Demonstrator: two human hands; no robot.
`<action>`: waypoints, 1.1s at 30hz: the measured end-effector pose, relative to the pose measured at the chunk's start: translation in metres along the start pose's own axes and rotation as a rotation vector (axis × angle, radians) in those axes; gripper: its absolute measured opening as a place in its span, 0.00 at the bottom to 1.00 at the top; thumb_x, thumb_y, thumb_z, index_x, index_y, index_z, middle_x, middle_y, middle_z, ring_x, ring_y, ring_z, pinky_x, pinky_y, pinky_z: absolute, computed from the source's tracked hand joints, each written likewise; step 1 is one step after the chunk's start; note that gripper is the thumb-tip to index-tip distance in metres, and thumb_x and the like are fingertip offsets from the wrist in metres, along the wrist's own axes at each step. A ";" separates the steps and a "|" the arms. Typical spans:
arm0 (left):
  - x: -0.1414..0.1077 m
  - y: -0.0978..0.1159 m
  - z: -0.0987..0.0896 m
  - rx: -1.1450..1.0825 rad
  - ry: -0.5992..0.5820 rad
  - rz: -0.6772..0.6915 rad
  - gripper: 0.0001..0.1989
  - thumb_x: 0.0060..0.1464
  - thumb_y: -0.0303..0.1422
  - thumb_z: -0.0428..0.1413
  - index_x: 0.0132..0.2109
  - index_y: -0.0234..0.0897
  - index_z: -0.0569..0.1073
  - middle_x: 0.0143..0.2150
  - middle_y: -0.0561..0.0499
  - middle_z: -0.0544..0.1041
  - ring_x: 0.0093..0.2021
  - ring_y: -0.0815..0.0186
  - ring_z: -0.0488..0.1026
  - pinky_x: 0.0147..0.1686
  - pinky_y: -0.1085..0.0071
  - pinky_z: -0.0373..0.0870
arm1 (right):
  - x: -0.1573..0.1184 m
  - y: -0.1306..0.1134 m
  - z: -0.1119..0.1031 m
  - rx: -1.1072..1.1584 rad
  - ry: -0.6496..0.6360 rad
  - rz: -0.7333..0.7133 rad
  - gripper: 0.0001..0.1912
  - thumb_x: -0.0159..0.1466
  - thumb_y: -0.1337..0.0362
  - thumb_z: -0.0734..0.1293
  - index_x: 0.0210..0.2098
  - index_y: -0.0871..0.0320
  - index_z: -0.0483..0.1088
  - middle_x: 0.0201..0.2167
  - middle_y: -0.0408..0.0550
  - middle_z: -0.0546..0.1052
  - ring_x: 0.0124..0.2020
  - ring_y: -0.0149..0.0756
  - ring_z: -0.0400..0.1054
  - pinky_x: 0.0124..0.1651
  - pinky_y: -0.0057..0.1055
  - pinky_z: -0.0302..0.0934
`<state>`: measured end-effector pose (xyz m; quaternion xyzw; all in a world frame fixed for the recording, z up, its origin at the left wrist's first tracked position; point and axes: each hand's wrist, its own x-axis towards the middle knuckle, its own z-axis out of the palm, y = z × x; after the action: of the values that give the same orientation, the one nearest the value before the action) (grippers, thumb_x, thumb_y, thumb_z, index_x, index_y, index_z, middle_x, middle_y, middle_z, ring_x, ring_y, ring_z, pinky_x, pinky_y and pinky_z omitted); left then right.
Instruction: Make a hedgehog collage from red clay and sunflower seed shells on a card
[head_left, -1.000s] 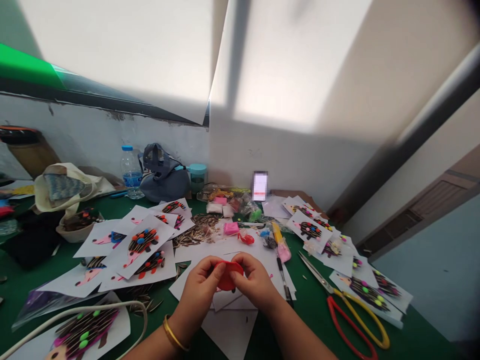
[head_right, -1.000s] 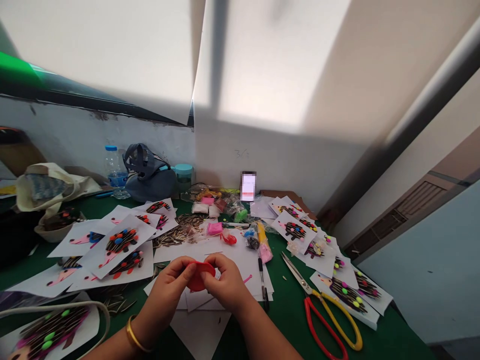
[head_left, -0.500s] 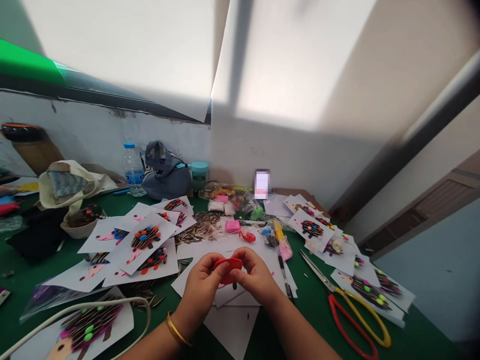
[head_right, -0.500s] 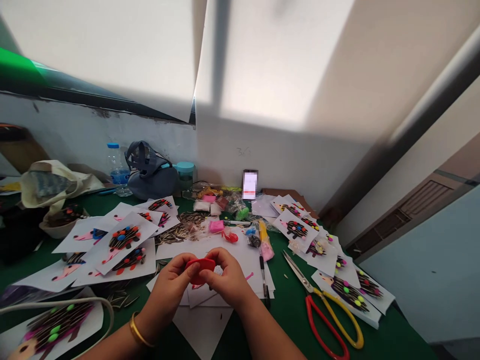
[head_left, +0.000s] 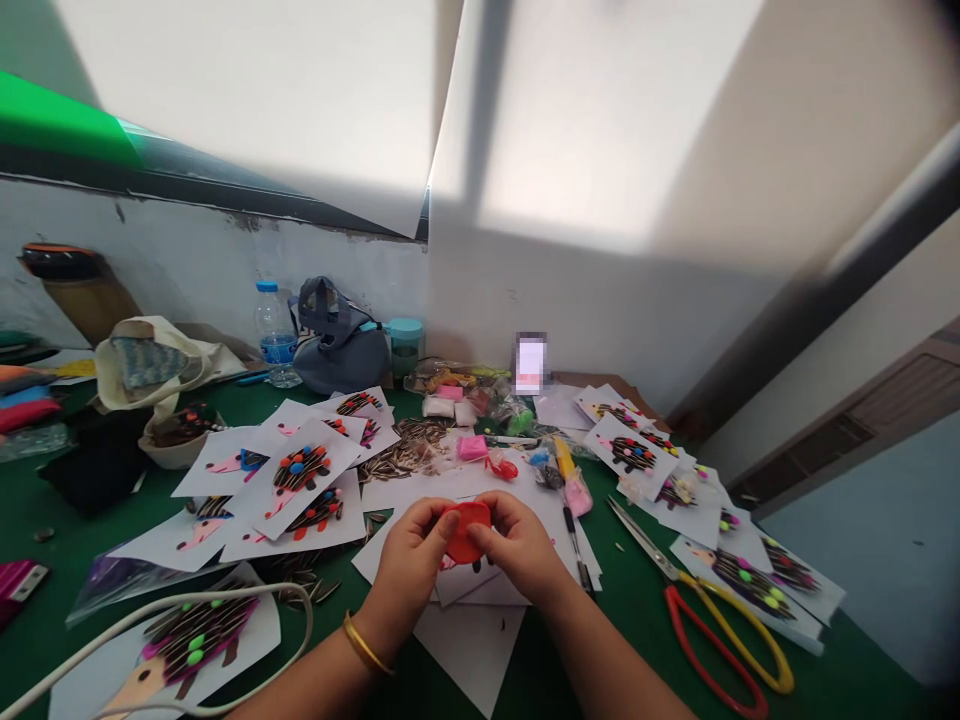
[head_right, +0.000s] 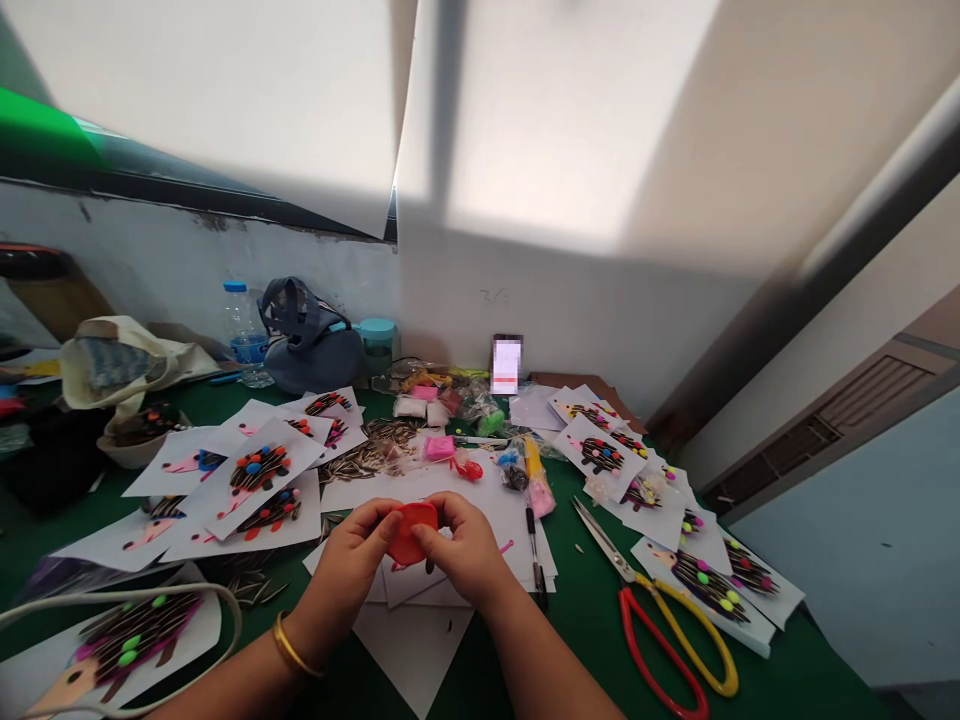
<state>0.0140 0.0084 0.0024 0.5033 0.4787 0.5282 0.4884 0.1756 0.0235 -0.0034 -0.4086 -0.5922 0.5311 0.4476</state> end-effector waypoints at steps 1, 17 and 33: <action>0.000 0.000 0.000 -0.020 0.003 0.000 0.17 0.52 0.44 0.59 0.43 0.37 0.76 0.40 0.47 0.77 0.39 0.60 0.73 0.40 0.67 0.70 | 0.000 0.000 0.000 0.007 0.005 0.005 0.13 0.58 0.58 0.71 0.39 0.58 0.70 0.32 0.44 0.74 0.32 0.34 0.67 0.33 0.28 0.62; -0.002 0.001 0.004 -0.053 -0.037 -0.047 0.18 0.50 0.41 0.61 0.46 0.38 0.75 0.44 0.46 0.77 0.44 0.59 0.74 0.40 0.66 0.72 | 0.002 0.001 -0.002 -0.032 0.019 0.006 0.11 0.62 0.56 0.68 0.34 0.58 0.72 0.30 0.45 0.74 0.30 0.33 0.66 0.33 0.28 0.61; 0.002 0.003 -0.001 0.158 -0.001 0.141 0.09 0.52 0.40 0.59 0.35 0.40 0.81 0.36 0.47 0.79 0.39 0.58 0.75 0.42 0.64 0.71 | 0.001 -0.005 0.001 -0.121 0.036 -0.030 0.10 0.59 0.64 0.67 0.40 0.57 0.72 0.36 0.46 0.76 0.38 0.37 0.69 0.42 0.33 0.64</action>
<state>0.0129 0.0106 0.0060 0.5728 0.4824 0.5215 0.4089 0.1742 0.0241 0.0019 -0.4354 -0.6211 0.4802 0.4406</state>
